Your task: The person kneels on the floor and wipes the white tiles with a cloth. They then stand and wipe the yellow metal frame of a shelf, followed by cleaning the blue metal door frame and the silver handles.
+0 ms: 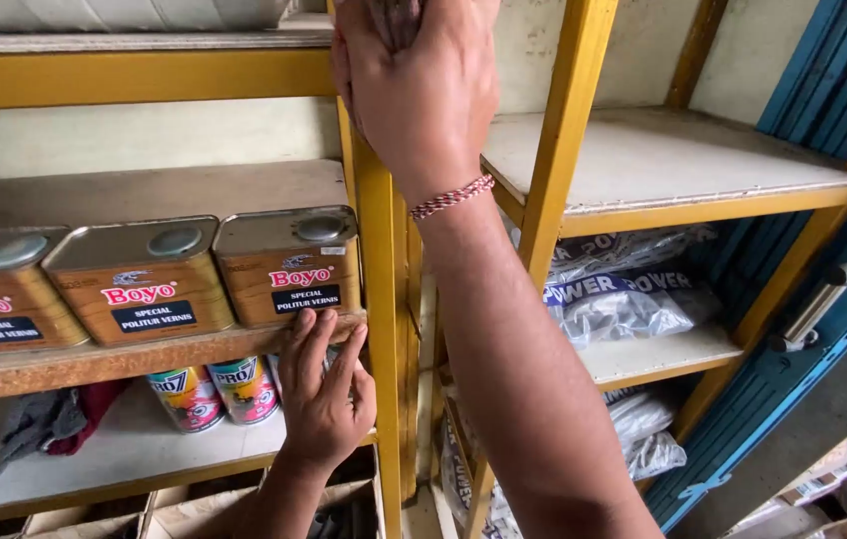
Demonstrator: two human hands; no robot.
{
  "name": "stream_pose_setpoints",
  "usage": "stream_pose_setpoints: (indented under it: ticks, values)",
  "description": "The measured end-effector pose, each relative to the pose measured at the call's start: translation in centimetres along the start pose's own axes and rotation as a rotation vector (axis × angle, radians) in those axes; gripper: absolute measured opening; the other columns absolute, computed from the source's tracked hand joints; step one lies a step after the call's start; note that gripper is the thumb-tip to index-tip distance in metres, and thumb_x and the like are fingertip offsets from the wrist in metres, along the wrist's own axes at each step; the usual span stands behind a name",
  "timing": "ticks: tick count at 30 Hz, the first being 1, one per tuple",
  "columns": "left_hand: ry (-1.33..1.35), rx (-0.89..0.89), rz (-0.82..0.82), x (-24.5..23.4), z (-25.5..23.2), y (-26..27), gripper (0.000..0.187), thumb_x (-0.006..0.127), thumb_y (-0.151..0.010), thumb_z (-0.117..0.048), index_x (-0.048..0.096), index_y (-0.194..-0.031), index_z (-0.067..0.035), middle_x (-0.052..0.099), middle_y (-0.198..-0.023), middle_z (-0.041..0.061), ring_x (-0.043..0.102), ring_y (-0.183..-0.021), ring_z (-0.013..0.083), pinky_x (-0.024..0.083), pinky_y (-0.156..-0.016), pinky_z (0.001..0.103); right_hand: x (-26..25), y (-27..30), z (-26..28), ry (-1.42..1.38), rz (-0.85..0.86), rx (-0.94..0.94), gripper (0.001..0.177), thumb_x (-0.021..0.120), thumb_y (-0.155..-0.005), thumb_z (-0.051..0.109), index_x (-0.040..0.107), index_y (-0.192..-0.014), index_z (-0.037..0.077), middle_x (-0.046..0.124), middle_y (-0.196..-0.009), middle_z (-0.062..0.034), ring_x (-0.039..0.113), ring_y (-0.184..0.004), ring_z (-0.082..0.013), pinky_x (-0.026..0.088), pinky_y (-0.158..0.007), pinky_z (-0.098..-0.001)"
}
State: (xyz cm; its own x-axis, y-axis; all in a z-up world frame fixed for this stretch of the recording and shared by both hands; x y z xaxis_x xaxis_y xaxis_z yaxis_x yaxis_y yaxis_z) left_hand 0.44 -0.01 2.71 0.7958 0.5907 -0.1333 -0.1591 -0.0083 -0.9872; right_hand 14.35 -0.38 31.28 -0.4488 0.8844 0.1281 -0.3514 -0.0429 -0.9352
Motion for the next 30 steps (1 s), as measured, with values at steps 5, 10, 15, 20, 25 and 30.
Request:
stream_pose_setpoints:
  ticks: [5,10,15,20,25,30]
  values:
    - [0.029,-0.022,0.000,-0.2,-0.3,-0.3,0.046,0.064,-0.091,0.004,0.064,-0.137,-0.001,0.046,-0.152,0.021,0.039,-0.148,0.0398,0.038,-0.125,0.054,-2.3,7.6,-2.0,-0.126,0.168,0.046,0.053,0.074,-0.094,0.042,0.045,-0.137,0.028,0.049,-0.140,-0.0111,0.071,-0.111,-0.0362,0.068,-0.074,-0.0486]
    - [0.056,-0.033,0.041,-0.9,-0.2,-0.7,0.047,0.055,-0.085,0.007,0.068,-0.130,-0.001,0.049,-0.149,0.018,0.042,-0.146,0.0393,0.039,-0.124,0.055,-7.2,16.5,-5.8,-0.251,0.451,0.103,0.050,0.066,-0.091,0.035,0.049,-0.134,0.016,0.052,-0.128,-0.0140,0.066,-0.111,-0.0322,0.063,-0.087,-0.0505]
    - [0.038,-0.068,-0.040,-0.8,-2.6,-1.7,0.044,0.059,-0.089,0.005,0.061,-0.133,0.001,0.047,-0.148,0.025,0.038,-0.148,0.0445,0.033,-0.128,0.058,-14.5,19.0,-13.0,0.121,0.140,0.012,0.055,0.082,-0.080,0.014,0.057,-0.129,0.014,0.053,-0.138,-0.0201,0.047,-0.128,-0.0348,0.052,-0.101,-0.0531]
    - [0.126,-0.020,-0.045,2.0,-6.2,-2.7,0.047,0.057,-0.093,0.000,0.054,-0.139,-0.005,0.049,-0.148,0.023,0.041,-0.147,0.0455,0.037,-0.125,0.059,-12.7,12.9,-16.3,0.498,0.118,-0.198,0.045,0.079,-0.090,0.037,0.064,-0.126,0.015,0.058,-0.127,-0.0206,0.057,-0.105,-0.0373,0.047,-0.088,-0.0513]
    - [0.183,-0.014,-0.028,4.2,-7.2,-3.4,0.042,0.058,-0.093,0.000,0.057,-0.135,-0.002,0.052,-0.144,0.024,0.046,-0.142,0.0470,0.042,-0.123,0.060,-11.3,8.4,-15.5,0.556,0.149,-0.057,0.046,0.078,-0.088,0.044,0.060,-0.119,0.015,0.058,-0.108,-0.0152,0.057,-0.084,-0.0342,0.047,-0.071,-0.0476]
    - [0.366,-0.007,0.092,7.2,-8.3,-3.7,0.055,0.059,-0.087,0.001,0.052,-0.142,-0.004,0.046,-0.150,0.021,0.039,-0.148,0.0434,0.037,-0.126,0.058,-11.8,6.0,-12.8,0.690,0.129,-0.171,0.047,0.076,-0.084,0.029,0.060,-0.126,0.018,0.054,-0.119,-0.0145,0.052,-0.093,-0.0332,0.046,-0.074,-0.0465]
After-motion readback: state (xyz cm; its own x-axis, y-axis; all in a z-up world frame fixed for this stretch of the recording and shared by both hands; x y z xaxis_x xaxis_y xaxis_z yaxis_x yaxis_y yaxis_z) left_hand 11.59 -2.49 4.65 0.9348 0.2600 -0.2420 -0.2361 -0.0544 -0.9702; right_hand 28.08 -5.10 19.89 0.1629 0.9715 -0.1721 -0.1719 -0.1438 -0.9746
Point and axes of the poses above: each hand's wrist, its own y-axis away from the middle knuckle, its own x-axis out of the palm, z = x × y, the point moved 3 cm from there along -y, towards the middle knuckle
